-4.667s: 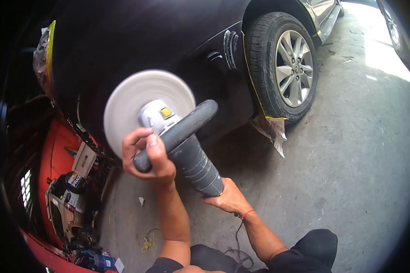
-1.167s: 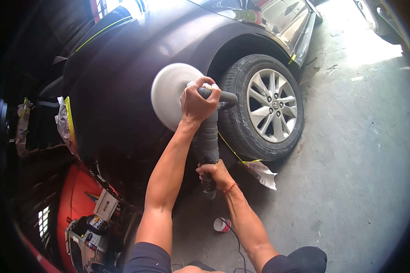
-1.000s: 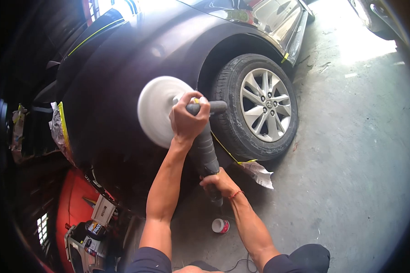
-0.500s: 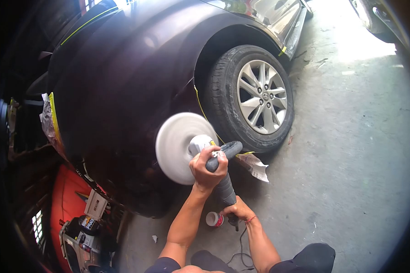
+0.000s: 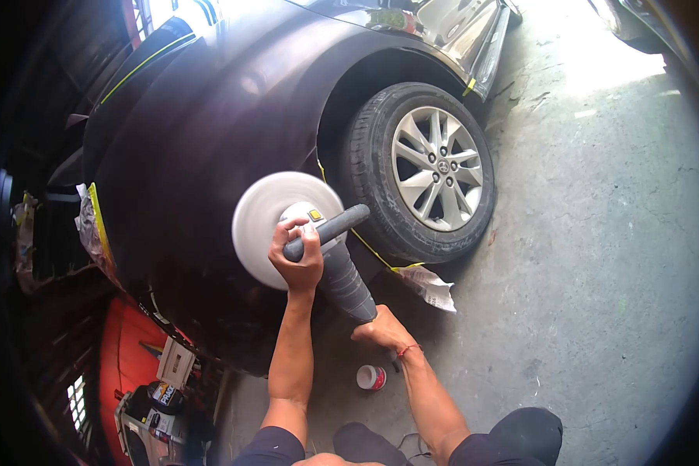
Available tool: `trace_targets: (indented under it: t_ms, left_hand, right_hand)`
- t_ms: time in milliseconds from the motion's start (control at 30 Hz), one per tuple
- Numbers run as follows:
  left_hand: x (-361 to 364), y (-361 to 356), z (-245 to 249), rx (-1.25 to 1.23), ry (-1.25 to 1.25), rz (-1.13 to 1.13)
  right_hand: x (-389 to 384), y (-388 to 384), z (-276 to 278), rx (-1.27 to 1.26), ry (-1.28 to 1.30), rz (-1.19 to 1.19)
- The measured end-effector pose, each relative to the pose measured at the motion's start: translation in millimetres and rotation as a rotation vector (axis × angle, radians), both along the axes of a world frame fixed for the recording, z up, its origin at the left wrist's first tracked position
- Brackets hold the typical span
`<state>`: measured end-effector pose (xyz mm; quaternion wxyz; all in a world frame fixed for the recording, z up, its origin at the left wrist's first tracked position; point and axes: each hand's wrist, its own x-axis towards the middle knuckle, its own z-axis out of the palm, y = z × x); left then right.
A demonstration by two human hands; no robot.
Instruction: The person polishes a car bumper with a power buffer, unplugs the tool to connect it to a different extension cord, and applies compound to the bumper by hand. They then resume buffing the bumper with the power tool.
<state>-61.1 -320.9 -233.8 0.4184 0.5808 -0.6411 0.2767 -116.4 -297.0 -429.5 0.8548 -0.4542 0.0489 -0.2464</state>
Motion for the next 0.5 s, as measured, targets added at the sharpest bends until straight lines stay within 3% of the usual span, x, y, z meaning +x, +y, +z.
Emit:
trace_targets:
  t_ms: [267, 500]
  left_hand:
    - [-13, 57, -37, -0.140, -0.142, 0.208]
    - [-4, 17, 9, -0.091, -0.155, 0.060]
  right_hand:
    - [-7, 7, -46, -0.189, 0.019, 0.223]
    - [-3, 2, 14, -0.090, 0.024, 0.107]
